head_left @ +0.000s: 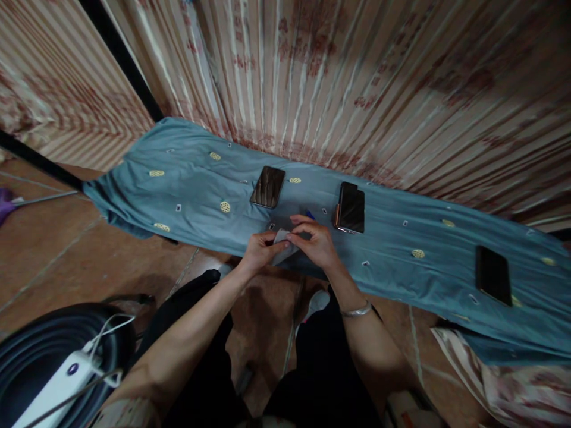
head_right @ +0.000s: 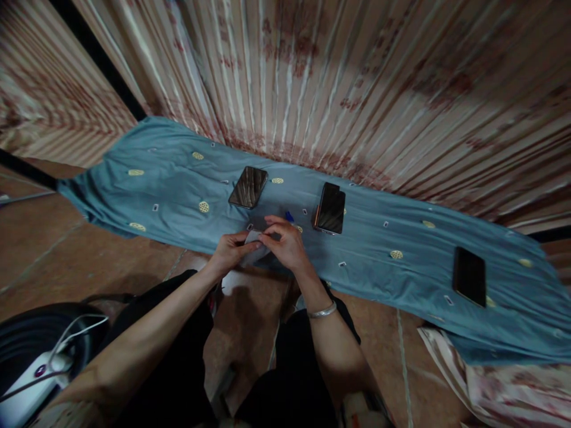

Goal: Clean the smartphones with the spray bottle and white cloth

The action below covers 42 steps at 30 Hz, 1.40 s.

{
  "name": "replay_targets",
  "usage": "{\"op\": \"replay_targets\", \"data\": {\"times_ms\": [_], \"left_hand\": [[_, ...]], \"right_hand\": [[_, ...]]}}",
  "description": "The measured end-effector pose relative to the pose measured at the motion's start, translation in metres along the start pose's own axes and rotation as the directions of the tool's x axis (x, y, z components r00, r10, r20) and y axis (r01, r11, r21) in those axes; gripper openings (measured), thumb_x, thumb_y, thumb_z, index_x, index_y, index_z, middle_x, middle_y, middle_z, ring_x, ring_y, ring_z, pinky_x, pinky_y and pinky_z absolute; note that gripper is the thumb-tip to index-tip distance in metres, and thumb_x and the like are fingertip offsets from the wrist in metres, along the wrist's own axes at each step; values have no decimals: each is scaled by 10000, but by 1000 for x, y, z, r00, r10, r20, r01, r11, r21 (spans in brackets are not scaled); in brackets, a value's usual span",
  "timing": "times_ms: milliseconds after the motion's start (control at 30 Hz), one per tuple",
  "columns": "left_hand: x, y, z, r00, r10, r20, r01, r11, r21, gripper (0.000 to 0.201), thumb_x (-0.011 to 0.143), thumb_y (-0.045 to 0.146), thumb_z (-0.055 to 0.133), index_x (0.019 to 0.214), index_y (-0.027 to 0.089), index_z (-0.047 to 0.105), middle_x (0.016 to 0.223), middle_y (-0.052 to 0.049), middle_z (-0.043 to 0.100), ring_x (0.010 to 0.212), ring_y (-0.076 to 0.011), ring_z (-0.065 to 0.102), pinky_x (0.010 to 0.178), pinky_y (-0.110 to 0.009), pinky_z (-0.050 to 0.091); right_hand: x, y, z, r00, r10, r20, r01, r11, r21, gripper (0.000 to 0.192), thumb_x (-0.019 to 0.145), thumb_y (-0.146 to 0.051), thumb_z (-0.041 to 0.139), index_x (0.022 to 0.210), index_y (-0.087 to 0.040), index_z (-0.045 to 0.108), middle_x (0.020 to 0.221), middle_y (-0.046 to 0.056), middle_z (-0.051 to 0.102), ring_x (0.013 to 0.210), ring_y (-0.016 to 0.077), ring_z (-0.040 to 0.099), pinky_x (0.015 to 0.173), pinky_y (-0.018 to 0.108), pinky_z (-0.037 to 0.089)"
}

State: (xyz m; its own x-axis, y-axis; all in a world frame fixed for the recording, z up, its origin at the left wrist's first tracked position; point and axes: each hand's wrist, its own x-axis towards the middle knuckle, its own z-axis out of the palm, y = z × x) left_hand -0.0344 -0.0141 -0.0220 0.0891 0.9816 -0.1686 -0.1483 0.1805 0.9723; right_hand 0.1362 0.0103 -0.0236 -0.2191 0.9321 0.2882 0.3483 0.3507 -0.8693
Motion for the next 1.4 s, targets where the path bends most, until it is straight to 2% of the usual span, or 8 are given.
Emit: {"op": "replay_targets", "data": {"times_ms": [200,500,767,800,900,1000,1167,1400], "left_hand": [[2,1,2,975,-220,-39,201,941,-272,364,490,381,899,745,151,778,654,-22,718,586,-139,619,615,-267,477],[5,6,5,969,-247,-18,213,871,-443,197,676,308,788,758,143,721,693,-45,741,716,-198,720,668,-289,556],[9,8,3,962,-266,-62,197,832,-518,118,848,196,610,817,126,700,766,-79,756,866,-228,738,740,-310,588],[9,9,3,964,-261,-61,192,831,-522,132,861,191,593,832,123,703,777,-82,758,871,-227,738,742,-308,588],[10,12,3,965,-254,-68,183,832,-523,205,912,165,509,882,102,702,747,-80,750,818,-206,737,715,-293,587],[9,17,4,959,-275,-73,201,837,-509,253,941,151,457,907,79,697,691,-71,730,714,-181,723,648,-268,574],[8,19,4,958,-278,-64,214,849,-484,201,912,167,518,921,80,699,672,-53,713,573,-147,662,569,-244,542],[10,13,3,964,-260,-49,205,850,-485,173,905,182,515,819,118,650,618,-26,657,499,-125,582,489,-224,457]], "right_hand": [[5,24,-14,994,-8,-108,-19,969,-245,197,877,-364,635,999,-240,727,1141,91,737,1122,259,667,1031,443,488],[19,37,-22,974,198,-107,-223,788,-574,285,831,-247,685,1085,-119,702,1154,195,703,1176,333,609,1075,480,417],[27,18,-18,907,416,-58,-420,905,-75,251,855,-362,567,919,-186,733,892,43,775,831,213,723,790,354,572],[25,13,-16,892,452,-6,-445,881,163,258,846,-385,577,896,-182,728,877,51,776,792,202,725,746,336,580],[19,-1,-10,845,499,191,-512,652,559,224,785,-388,648,803,-174,712,813,59,771,676,170,703,632,279,578],[13,-13,-6,766,535,356,-619,468,631,246,793,-357,614,853,-143,720,746,59,754,571,134,659,499,215,531],[11,-25,-7,753,474,457,-628,309,714,279,801,-304,595,1026,-166,685,714,14,731,482,91,573,410,166,452],[2,-23,0,845,402,354,-535,610,584,649,842,-343,654,1454,-287,446,855,-18,752,530,105,624,452,201,500]]}}
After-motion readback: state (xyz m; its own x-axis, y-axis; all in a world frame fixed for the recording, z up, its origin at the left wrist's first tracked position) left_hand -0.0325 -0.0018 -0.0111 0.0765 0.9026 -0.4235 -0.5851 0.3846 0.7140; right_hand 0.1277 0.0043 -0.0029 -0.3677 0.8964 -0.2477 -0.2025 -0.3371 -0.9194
